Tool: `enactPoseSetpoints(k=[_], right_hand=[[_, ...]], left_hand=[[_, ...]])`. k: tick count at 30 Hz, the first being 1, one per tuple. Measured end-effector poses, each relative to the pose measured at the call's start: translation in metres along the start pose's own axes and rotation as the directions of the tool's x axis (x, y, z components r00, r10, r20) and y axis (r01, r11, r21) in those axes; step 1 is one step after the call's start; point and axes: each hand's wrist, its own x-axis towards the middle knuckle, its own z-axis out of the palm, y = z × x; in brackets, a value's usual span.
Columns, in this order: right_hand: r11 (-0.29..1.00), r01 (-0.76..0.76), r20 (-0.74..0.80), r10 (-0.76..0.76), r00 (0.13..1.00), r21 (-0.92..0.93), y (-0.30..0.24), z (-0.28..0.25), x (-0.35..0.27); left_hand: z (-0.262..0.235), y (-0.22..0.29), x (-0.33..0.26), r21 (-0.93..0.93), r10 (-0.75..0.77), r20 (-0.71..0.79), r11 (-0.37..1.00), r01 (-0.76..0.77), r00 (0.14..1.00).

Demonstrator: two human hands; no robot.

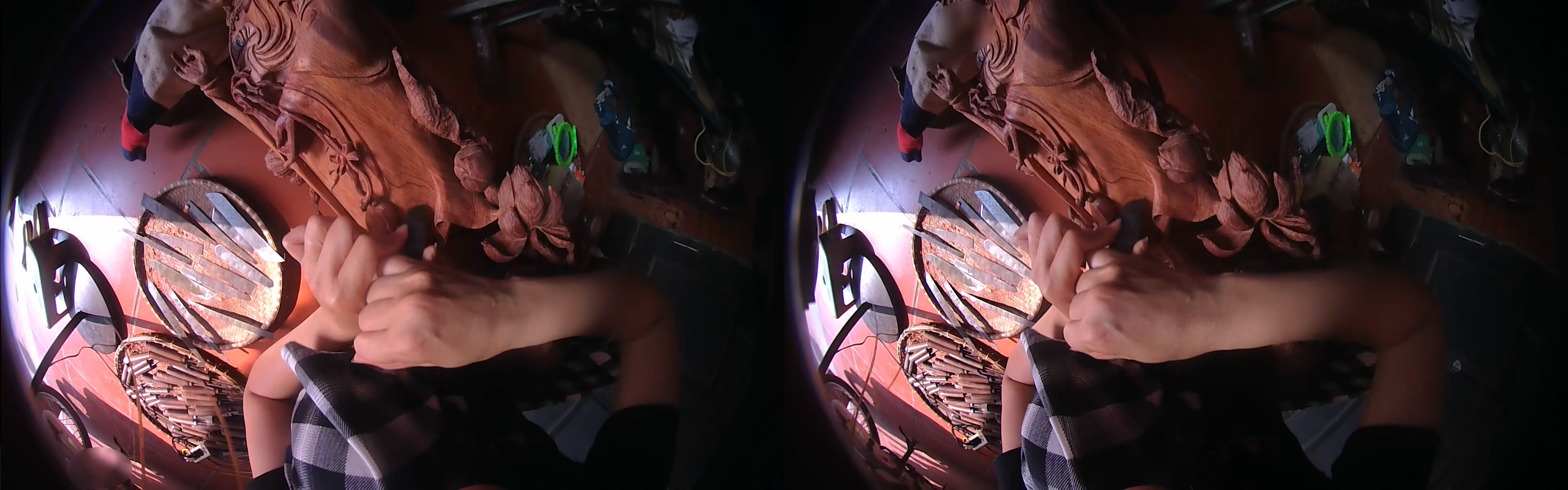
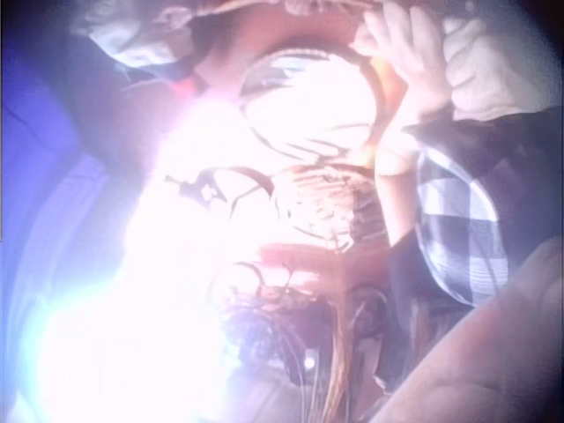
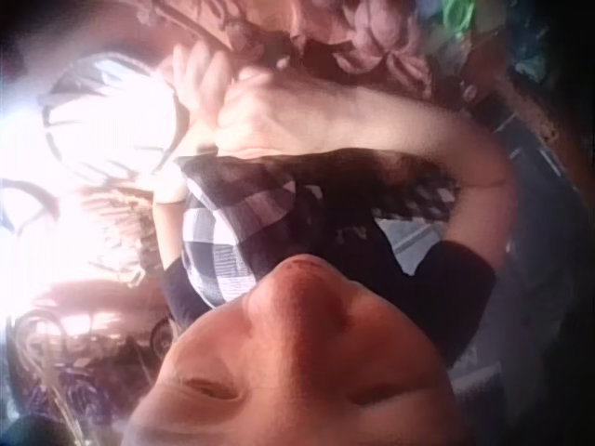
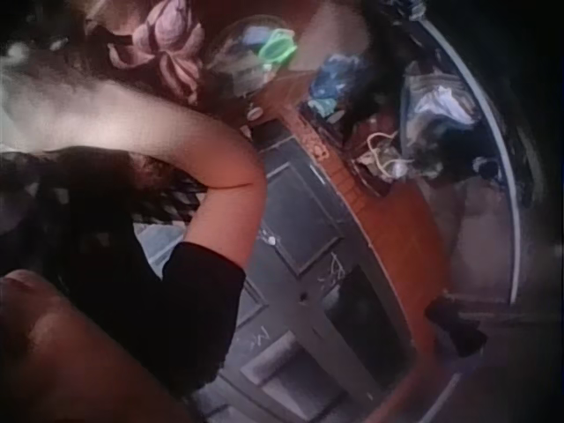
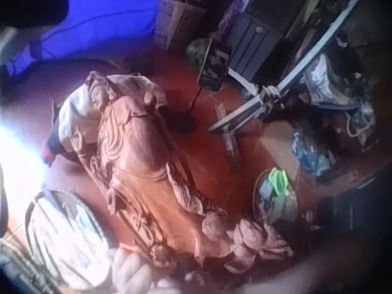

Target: The person carves a wooden sculpture using various chisels and a mallet. They switch between tools to refine details on the figure and surrounding elements, occasionally brushing away wood shavings.

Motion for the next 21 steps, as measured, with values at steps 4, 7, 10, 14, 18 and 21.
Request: enactPoseSetpoints(k=[4,7,10,14,18,21], right_hand=[[0.994,0.01,-0.055,-0.016,0.998,-0.111,-0.003,-0.011,0.014],[0.993,0.014,0.013,-0.013,1.0,-0.118,0.004,-0.003,0.004],[0.999,-0.01,0.028,0.011,1.0,-0.03,-0.003,0.001,-0.004],[0.981,0.063,-0.01,-0.066,0.998,-0.181,0.004,-0.008,0.012],[0.999,-0.032,0.112,0.029,0.993,0.019,-0.002,0.005,-0.004],[0.997,-0.042,0.023,0.041,0.999,0.059,-0.013,-0.005,0.006]], left_hand=[[0.004,-0.001,0.009,-0.003,-0.035,-0.126,0.999,0.035,0.991],[-0.002,-0.005,0.001,0.022,-0.028,0.006,0.999,0.028,1.0],[-0.003,-0.001,-0.003,-0.058,0.015,0.033,0.998,-0.013,0.999],[-0.007,-0.007,0.012,0.002,0.029,0.033,1.0,-0.029,0.999],[0.001,-0.002,-0.011,-0.042,-0.005,-0.011,0.999,0.004,1.0],[-0.01,-0.004,-0.004,-0.051,-0.01,0.038,0.999,0.012,0.999]])
